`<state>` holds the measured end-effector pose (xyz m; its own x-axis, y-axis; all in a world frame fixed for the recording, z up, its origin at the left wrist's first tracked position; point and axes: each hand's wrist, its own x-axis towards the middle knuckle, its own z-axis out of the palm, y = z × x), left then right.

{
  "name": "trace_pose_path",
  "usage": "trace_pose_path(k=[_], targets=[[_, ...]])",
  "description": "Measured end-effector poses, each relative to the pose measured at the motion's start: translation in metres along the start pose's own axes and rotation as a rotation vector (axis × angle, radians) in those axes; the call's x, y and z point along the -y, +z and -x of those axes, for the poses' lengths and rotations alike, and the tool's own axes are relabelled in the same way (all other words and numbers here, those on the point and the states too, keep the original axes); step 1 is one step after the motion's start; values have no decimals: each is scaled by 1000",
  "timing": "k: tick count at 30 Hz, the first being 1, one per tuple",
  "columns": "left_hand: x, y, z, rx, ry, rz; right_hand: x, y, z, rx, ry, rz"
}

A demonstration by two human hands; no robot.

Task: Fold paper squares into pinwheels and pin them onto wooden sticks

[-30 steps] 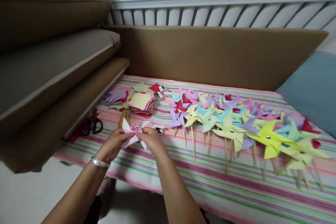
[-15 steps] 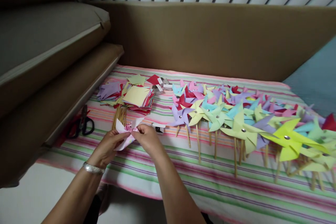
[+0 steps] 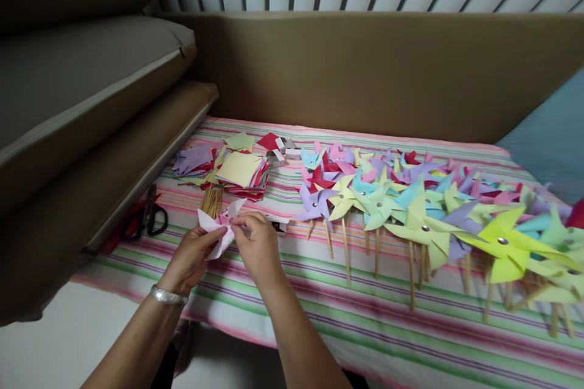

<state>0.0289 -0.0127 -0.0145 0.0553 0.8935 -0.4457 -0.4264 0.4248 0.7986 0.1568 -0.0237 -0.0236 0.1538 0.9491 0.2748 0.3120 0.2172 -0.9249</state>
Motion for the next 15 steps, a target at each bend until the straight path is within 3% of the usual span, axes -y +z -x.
trace_pose_path(k=[15], targets=[[9, -1, -2, 27, 27, 14, 1, 4, 1, 43, 125, 74]])
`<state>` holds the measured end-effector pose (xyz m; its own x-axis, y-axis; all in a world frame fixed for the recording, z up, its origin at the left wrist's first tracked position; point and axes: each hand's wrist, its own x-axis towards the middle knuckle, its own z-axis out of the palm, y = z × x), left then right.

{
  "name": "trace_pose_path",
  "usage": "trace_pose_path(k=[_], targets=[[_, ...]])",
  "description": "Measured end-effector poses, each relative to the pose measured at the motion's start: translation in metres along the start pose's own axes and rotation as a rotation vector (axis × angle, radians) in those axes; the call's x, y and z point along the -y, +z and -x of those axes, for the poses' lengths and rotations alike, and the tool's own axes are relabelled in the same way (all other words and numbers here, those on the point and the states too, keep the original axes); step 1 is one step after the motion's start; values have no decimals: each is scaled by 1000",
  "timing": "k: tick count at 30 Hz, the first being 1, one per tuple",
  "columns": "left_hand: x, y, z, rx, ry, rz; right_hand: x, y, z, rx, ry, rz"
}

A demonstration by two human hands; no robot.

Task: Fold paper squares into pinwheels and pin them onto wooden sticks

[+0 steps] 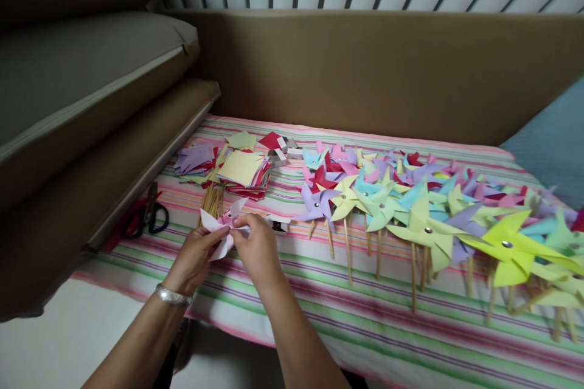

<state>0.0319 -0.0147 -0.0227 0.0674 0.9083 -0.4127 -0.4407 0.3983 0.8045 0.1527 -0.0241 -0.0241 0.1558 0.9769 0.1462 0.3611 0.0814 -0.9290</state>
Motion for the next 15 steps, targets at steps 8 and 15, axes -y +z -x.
trace_pose_path(k=[8, 15], targets=[[1, 1, 0, 41, -17, 16, 3, -3, -2, -20, -27, 66], [3, -2, -3, 48, -30, -46, -4, -5, -5, 18, 130, -207]])
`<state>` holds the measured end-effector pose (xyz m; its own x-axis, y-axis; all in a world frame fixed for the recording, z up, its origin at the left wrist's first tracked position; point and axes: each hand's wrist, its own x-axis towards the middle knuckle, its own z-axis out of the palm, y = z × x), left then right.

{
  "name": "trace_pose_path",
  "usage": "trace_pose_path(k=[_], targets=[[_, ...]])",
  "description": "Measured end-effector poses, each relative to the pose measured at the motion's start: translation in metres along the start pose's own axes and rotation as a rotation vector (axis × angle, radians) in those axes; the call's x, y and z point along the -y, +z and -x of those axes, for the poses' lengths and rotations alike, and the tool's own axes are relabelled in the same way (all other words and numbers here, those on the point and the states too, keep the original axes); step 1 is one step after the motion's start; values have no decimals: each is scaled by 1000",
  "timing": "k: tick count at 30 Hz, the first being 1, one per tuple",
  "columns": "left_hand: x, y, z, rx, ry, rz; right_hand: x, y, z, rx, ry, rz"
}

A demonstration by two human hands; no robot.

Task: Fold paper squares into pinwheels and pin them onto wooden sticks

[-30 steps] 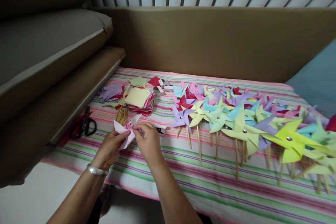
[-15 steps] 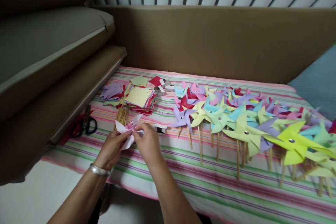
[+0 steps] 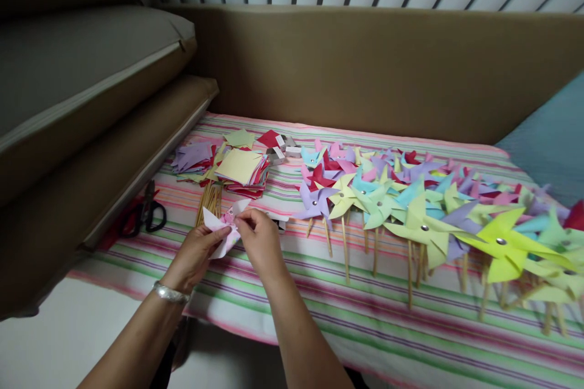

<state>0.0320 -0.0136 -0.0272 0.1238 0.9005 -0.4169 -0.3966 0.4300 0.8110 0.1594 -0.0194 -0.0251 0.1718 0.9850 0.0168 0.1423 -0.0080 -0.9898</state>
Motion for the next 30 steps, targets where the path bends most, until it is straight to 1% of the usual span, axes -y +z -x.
trace_pose_path(k=[2, 5, 13, 16, 21, 24, 27, 30], targets=[[1, -2, -1, 5, -7, -18, 0, 0, -1, 10, 47, -72], [2, -3, -2, 6, -14, -41, 1, 0, -2, 29, 94, -119], [4, -5, -4, 32, -9, -71, 3, -3, -2, 36, 125, -98], [5, -4, -4, 36, -1, -63, 2, -3, -2, 8, 101, -76], [6, -2, -3, 23, 5, -54, -3, 2, 1, -87, -30, 43], [6, -2, -4, 13, 23, -60, -3, 3, 2, -117, -80, 93], [6, -3, -4, 5, 39, -71, 1, 2, 2, -99, -92, 130], [5, -3, -2, 13, 52, -74, 5, 0, 2, -38, -44, 140]])
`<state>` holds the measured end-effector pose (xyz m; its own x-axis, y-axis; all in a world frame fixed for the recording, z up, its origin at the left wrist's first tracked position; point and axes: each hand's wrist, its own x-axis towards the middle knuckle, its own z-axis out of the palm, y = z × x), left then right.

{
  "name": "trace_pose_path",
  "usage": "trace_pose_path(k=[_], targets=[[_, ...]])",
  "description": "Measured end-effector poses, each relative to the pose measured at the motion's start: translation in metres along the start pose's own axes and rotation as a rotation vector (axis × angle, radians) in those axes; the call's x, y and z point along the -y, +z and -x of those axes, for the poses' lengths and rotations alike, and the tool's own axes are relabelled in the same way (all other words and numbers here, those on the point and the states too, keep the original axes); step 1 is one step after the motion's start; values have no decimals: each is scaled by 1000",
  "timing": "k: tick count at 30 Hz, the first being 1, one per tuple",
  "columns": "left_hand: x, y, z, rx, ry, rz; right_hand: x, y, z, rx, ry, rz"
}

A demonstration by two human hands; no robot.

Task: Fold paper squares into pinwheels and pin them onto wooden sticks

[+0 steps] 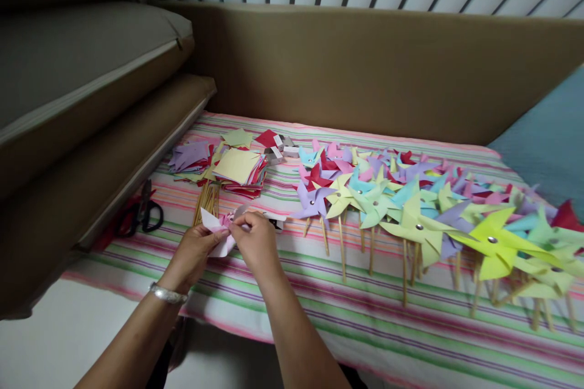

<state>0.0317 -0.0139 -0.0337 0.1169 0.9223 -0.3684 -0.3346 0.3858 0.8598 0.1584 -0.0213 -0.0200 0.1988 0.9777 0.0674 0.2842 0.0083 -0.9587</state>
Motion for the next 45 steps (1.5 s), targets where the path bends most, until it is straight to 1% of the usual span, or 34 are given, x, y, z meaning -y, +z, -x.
trace_pose_path(k=[4, 9, 15, 26, 28, 30, 34, 38, 39, 41, 43, 45], targets=[[-2, 2, 2, 20, 2, 14, -1, -1, -2, 36, 68, -28], [-3, 3, 2, 15, -5, -12, -5, 0, -2, 22, 81, -29], [-4, 3, 3, 31, -30, 3, 0, -1, -2, 37, 113, 0], [-3, 2, 1, -1, -70, -7, -1, -3, -2, 40, 148, -24], [-4, 2, 1, -8, -70, -8, -1, -3, -3, 48, 155, -58], [-4, 1, 0, -23, -73, -8, 0, -2, -3, 53, 163, -147], [-6, 0, -1, -50, -72, 15, -2, -2, -3, 51, 245, -354], [-9, 2, 1, -56, -66, 32, -4, -2, -2, 97, 313, -399], [-10, 2, 2, -56, -66, 35, -4, -2, -3, 84, 308, -390], [-11, 3, 2, -55, -63, 53, -3, -3, -3, 22, 249, -353], [-12, 4, 3, -70, -53, 83, -1, -4, -2, -42, 148, -279], [-12, 4, 2, -102, -36, 111, 1, -4, 0, -61, 32, -170]])
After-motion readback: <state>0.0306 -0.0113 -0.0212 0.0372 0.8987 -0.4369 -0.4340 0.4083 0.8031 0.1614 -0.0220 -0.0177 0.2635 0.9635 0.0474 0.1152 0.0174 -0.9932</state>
